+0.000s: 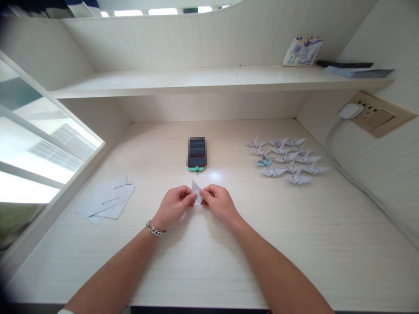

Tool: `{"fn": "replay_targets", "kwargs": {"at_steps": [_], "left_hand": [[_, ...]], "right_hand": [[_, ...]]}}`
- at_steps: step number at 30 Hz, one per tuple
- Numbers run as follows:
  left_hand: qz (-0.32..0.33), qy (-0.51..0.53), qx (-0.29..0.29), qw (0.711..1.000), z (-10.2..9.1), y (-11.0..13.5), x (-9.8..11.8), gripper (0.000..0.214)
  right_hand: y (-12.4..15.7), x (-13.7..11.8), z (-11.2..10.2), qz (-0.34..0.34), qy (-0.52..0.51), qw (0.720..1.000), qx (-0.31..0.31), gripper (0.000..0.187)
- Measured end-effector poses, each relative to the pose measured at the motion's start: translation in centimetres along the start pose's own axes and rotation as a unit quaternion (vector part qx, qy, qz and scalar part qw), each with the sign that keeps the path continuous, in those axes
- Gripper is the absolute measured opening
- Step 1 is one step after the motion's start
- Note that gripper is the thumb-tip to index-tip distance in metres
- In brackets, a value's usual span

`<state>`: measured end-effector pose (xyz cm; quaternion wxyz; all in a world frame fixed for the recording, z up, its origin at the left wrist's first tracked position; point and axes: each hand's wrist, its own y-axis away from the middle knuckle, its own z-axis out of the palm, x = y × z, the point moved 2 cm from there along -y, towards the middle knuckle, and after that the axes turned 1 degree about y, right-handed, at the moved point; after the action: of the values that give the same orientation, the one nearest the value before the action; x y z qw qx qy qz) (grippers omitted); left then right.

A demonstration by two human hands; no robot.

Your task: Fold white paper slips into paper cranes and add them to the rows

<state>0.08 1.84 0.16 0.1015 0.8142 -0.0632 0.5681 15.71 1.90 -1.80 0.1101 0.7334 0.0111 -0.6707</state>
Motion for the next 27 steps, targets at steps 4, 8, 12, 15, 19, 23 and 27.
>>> {"fn": "replay_targets", "kwargs": {"at_steps": [4, 8, 12, 15, 19, 23, 27], "left_hand": [[-0.007, 0.102, 0.014, 0.995, 0.01, -0.30, -0.06, 0.024], [-0.014, 0.118, 0.043, 0.992, -0.20, -0.49, -0.31, 0.025], [-0.004, 0.113, 0.040, 0.993, -0.17, -0.37, -0.19, 0.026], [-0.007, 0.106, 0.039, 0.994, 0.00, -0.32, -0.08, 0.029], [-0.016, 0.139, 0.041, 0.989, 0.20, -0.49, -0.32, 0.033], [-0.036, 0.240, 0.000, 0.970, 0.39, -0.51, -0.45, 0.025], [-0.048, 0.291, -0.039, 0.955, 0.51, -0.24, -0.09, 0.024]], "right_hand": [[0.19, 0.02, 0.05, 0.002, 0.018, 1.000, -0.024, 0.029], [0.37, -0.06, 0.39, 0.007, 0.026, 0.997, -0.077, 0.027], [0.30, -0.06, 0.57, 0.007, 0.006, 0.996, -0.086, 0.023], [0.26, 0.11, 0.63, 0.020, -0.004, 0.996, -0.087, 0.024], [0.30, 0.18, 0.68, 0.030, -0.029, 0.996, -0.082, 0.025], [0.19, -0.10, 0.37, 0.005, -0.062, 0.998, -0.020, 0.024], [0.09, -0.29, -0.01, -0.014, -0.079, 0.996, 0.040, 0.022]]}}
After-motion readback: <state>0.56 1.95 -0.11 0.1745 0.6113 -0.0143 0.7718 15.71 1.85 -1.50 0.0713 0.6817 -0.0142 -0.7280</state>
